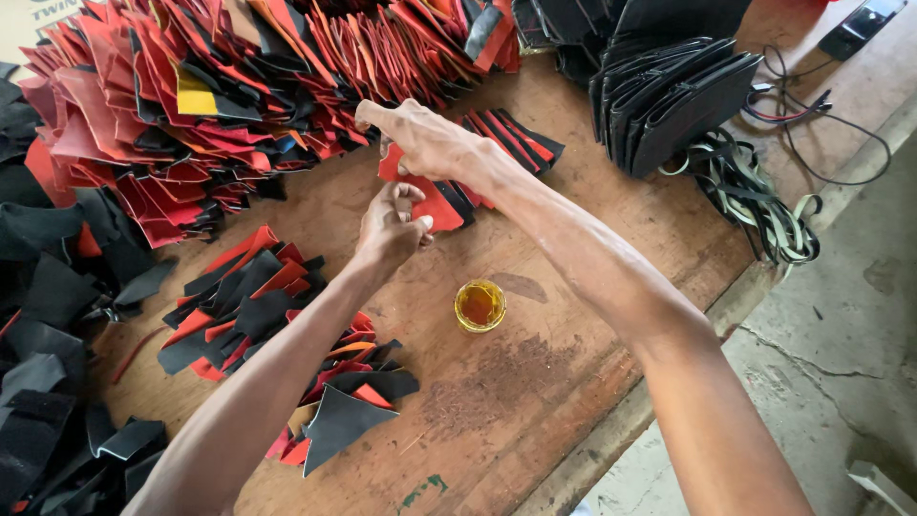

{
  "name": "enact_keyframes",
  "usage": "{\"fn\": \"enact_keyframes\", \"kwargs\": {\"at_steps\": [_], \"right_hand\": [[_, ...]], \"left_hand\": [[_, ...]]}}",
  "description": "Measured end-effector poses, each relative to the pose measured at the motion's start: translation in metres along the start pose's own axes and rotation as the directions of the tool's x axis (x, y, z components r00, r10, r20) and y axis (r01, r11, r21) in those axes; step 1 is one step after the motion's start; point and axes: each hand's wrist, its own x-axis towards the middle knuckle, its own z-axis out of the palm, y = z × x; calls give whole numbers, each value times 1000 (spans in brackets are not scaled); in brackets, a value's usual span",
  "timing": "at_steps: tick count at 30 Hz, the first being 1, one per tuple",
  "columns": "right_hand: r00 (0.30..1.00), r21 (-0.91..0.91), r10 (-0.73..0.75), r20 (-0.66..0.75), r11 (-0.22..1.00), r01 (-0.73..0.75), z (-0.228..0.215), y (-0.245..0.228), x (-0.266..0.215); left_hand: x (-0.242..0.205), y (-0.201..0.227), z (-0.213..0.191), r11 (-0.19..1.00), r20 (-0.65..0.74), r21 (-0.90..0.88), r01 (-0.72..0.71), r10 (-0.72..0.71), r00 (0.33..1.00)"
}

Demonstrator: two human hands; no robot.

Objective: The person repeatedly picks up small red and black fabric pieces, dips a finger into a small jar of yellow glue, and applies glue to the edges of each piece. The person then places the glued pieces into a growing stack on the table.

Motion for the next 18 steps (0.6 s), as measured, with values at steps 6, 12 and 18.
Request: {"fn": "enact_keyframes", "kwargs": {"at_steps": [6, 12, 18], "right_hand": [[1000, -56, -23, 22, 998, 24, 8, 18, 9], [1000, -139, -23, 14, 990, 24, 25, 31, 16], [987, -69, 120, 102, 991, -113, 28, 40, 15]], "left_hand": [[10, -1, 3, 1000, 2, -9, -29, 29, 1000], [10, 1, 3, 990, -11, 87, -111, 113, 994], [2, 7, 4, 653, 32, 608, -452, 549, 835]]}}
